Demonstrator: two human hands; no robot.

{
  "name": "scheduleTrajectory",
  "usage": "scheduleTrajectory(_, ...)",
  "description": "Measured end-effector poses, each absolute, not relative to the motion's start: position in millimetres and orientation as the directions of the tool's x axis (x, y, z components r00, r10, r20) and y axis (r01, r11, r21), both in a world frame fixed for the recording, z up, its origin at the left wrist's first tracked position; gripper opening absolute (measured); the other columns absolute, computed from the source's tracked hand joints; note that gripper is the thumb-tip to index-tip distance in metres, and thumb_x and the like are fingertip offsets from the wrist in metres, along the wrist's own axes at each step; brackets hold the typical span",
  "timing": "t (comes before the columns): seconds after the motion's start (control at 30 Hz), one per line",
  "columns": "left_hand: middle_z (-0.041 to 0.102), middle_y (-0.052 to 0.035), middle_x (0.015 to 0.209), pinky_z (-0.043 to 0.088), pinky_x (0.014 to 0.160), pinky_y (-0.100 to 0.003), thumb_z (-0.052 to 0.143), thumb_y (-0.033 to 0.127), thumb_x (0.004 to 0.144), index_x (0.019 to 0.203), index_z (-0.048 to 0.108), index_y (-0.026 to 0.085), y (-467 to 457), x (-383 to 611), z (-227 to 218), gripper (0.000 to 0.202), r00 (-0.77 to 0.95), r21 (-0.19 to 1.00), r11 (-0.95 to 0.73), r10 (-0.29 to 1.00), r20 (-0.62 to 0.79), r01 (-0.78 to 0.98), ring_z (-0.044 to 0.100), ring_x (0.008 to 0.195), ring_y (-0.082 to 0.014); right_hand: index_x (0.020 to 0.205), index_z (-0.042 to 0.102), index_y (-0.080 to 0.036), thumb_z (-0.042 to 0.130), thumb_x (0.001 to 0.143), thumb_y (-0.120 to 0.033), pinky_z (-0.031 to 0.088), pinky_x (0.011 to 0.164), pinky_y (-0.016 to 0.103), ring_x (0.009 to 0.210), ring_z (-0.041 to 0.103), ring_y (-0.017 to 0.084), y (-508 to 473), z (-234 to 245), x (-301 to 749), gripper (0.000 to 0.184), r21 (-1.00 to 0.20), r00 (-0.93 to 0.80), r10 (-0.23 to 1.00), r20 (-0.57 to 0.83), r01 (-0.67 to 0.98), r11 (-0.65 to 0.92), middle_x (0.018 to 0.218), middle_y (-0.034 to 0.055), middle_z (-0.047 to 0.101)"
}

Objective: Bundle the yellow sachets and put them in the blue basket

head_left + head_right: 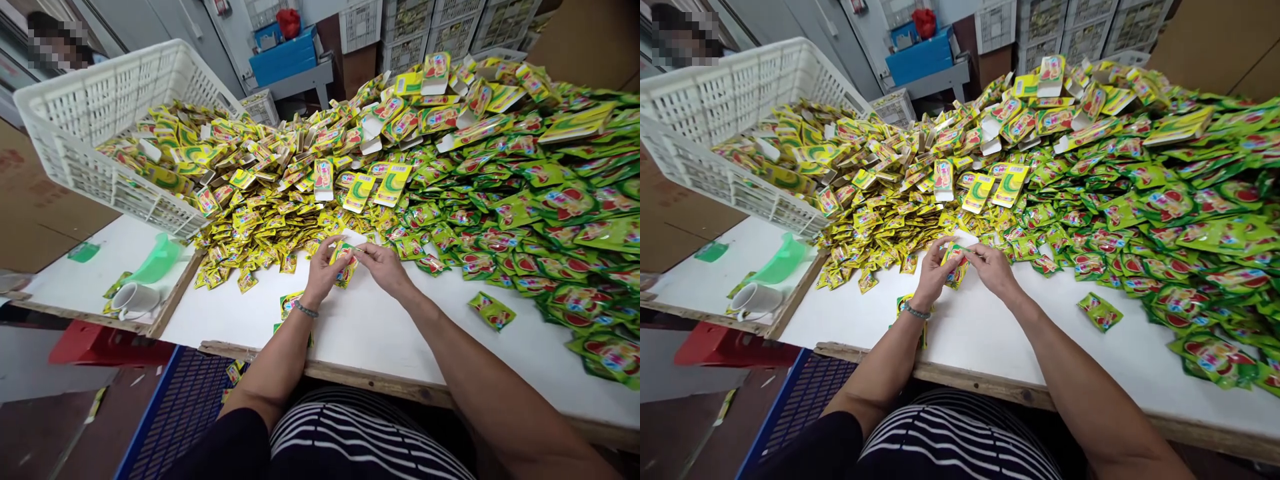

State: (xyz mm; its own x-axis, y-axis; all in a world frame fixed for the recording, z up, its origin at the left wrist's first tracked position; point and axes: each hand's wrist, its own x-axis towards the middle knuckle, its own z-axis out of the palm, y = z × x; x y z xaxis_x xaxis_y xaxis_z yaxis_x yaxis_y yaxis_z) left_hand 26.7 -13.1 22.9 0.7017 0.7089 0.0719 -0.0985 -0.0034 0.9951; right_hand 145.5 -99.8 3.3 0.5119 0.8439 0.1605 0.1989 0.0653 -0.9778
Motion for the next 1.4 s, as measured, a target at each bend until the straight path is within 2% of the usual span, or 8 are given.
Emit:
scheduleTrajectory(0.2, 0.061, 0.0025, 0.072, 0.044, 0.062, -0.023, 0.079, 0.041, 0.065, 0.105, 0.056, 0.020, -9, 28, 23, 0.051, 0.730, 0.998, 0.040, 0.683, 0.011, -0.053, 0.058, 0.065, -0.0119, 0.113, 0.062, -0.024, 0.058, 0.080, -0.048, 0.052, 0.071, 0.033, 0.071, 0.062, 0.018, -100, -2, 149, 0.040, -0.993, 0.533, 0.838, 0.116, 0.091, 0.080, 0.077, 0.0007, 0.068)
scheduleTrajectory(0.33, 0.058, 0.0076, 0.064, 0.041, 0.055, -0.020, 0.081, 0.040, 0.061, 0.106, 0.046, 0.023, -11, 27, 27, 0.060, 0.702, 0.980, 0.167, 0.711, -0.047, -0.104, 0.054, 0.053, -0.0088, 0.096, 0.069, -0.024, 0.064, 0.076, -0.048, 0.051, 0.080, 0.033, 0.091, 0.063, 0.020, -104, 11, 148, 0.031, -0.976, 0.545, 0.813, 0.204, 0.174, 0.128, 0.097, 0.0041, 0.071)
scheduleTrajectory(0.43, 0.055, 0.0097, 0.058, 0.037, 0.051, -0.018, 0.083, 0.036, 0.058, 0.102, 0.046, 0.022, -12, 27, 30, 0.060, 0.669, 0.976, 0.193, 0.739, -0.076, -0.103, 0.050, 0.047, -0.0064, 0.079, 0.070, -0.022, 0.061, 0.079, -0.050, 0.050, 0.075, 0.032, 0.082, 0.063, 0.018, -107, 17, 148, 0.029, -0.977, 0.535, 0.820, 0.203, 0.169, 0.132, 0.084, 0.0025, 0.070)
scheduleTrajectory(0.53, 0.058, 0.0082, 0.059, 0.037, 0.050, -0.018, 0.084, 0.034, 0.057, 0.099, 0.050, 0.020, -12, 26, 31, 0.056, 0.657, 0.978, 0.182, 0.750, -0.072, -0.101, 0.049, 0.047, -0.0056, 0.075, 0.068, -0.021, 0.069, 0.072, -0.050, 0.050, 0.069, 0.031, 0.070, 0.062, 0.016, -105, 16, 148, 0.029, -0.990, 0.547, 0.825, 0.144, 0.077, 0.122, 0.073, 0.0014, 0.068)
scheduleTrajectory(0.77, 0.061, 0.0056, 0.061, 0.040, 0.050, -0.019, 0.085, 0.035, 0.054, 0.095, 0.057, 0.017, -12, 27, 33, 0.052, 0.667, 0.979, 0.198, 0.737, -0.111, -0.056, 0.054, 0.049, -0.0071, 0.079, 0.075, -0.019, 0.075, 0.061, -0.053, 0.049, 0.064, 0.031, 0.067, 0.063, 0.017, -102, 10, 155, 0.038, -0.981, 0.607, 0.788, -0.104, -0.193, 0.020, 0.073, 0.0032, 0.072)
scheduleTrajectory(1.0, 0.064, 0.0032, 0.062, 0.044, 0.053, -0.020, 0.084, 0.038, 0.057, 0.092, 0.060, 0.015, -9, 25, 29, 0.048, 0.623, 0.975, 0.193, 0.778, -0.083, -0.111, 0.057, 0.052, -0.0083, 0.086, 0.077, -0.025, 0.067, 0.075, -0.047, 0.051, 0.087, 0.040, 0.091, 0.068, 0.024, -107, 10, 149, 0.027, -0.997, 0.551, 0.831, 0.068, 0.002, 0.080, 0.090, 0.0011, 0.076)
scheduleTrajectory(1.2, 0.061, 0.0051, 0.060, 0.042, 0.053, -0.020, 0.083, 0.043, 0.057, 0.093, 0.060, 0.016, -6, 21, 35, 0.050, 0.626, 0.972, 0.211, 0.774, -0.102, -0.103, 0.055, 0.051, -0.0070, 0.093, 0.075, -0.027, 0.058, 0.083, -0.033, 0.050, 0.093, 0.041, 0.096, 0.067, 0.023, -109, 18, 132, 0.021, -0.881, 0.558, 0.734, 0.386, 0.459, 0.114, 0.099, 0.0037, 0.075)
scheduleTrajectory(1.4, 0.055, 0.0069, 0.056, 0.037, 0.049, -0.019, 0.084, 0.041, 0.056, 0.097, 0.059, 0.016, -7, 23, 37, 0.054, 0.657, 0.974, 0.210, 0.747, -0.102, -0.087, 0.049, 0.046, -0.0061, 0.096, 0.074, -0.022, 0.059, 0.083, -0.030, 0.049, 0.095, 0.040, 0.102, 0.065, 0.023, -108, 18, 131, 0.022, -0.848, 0.555, 0.693, 0.459, 0.506, 0.157, 0.106, 0.0089, 0.073)
